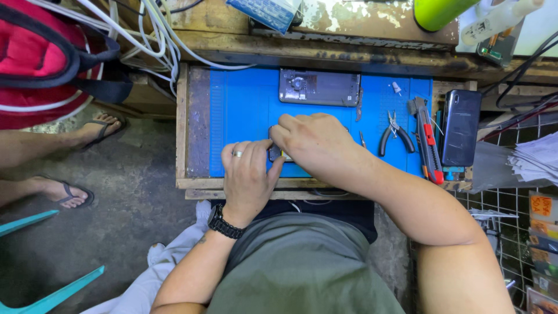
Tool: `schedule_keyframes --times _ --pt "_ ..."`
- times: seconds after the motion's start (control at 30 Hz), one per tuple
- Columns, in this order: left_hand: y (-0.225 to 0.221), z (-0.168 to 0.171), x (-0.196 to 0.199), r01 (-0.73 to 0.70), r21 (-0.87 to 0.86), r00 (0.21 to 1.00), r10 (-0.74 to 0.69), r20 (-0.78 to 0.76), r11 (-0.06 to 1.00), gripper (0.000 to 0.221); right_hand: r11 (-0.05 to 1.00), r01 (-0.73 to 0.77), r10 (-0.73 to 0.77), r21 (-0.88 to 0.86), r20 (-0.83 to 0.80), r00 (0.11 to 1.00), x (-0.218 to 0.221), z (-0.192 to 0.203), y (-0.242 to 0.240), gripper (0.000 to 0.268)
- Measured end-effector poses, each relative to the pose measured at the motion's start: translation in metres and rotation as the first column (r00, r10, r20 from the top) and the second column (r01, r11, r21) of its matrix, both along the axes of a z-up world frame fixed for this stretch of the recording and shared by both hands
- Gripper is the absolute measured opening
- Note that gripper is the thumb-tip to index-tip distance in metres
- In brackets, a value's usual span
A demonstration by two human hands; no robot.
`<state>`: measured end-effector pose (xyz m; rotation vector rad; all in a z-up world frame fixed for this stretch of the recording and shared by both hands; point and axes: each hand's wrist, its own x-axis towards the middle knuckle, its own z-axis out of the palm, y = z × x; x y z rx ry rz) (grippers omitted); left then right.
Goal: The person uses a screwdriver to remove screws from the internal frame of a disassembled smartphone. They then lift the battery to inspect the underside and briefly power on the device to check the screen. The person continues to unscrew components and manipulate internal parts on a blue work mat.
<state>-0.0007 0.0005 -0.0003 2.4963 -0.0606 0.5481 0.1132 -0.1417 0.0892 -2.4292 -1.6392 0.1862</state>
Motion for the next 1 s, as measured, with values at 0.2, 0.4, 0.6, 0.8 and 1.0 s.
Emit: schedule_keyframes --times 0.2,0.4,0.6,0.8,1.0 --pt "0.002 0.005 -0.005 0.042 0.004 0.999 -0.042 0.032 0.999 0.023 0.956 0.123 -0.087 0.265 -0.143 0.986 0.007 -0.012 -0.026 0.021" --pt "0.002 0.003 -0.013 0.054 0.052 0.998 -0.055 0.021 0.997 0.024 0.568 0.569 -0.317 0.594 -0.481 0.818 0.033 -0.060 -0.075 0.043" --pt "-0.001 0.001 -0.012 0.054 0.079 0.998 -0.055 0.016 0.995 0.025 0.476 0.595 -0.376 0.647 -0.462 0.803 0.044 -0.106 -0.086 0.061" --pt "-0.001 -0.001 -0.012 0.047 0.084 0.998 -0.049 0.031 0.995 0.027 0.551 0.497 -0.381 0.670 -0.328 0.864 0.045 -0.109 -0.076 0.061" --pt "0.000 0.000 -0.011 0.056 0.080 0.998 -0.058 0.023 0.995 0.027 0.544 0.505 -0.418 0.670 -0.306 0.855 0.045 -0.105 -0.075 0.060"
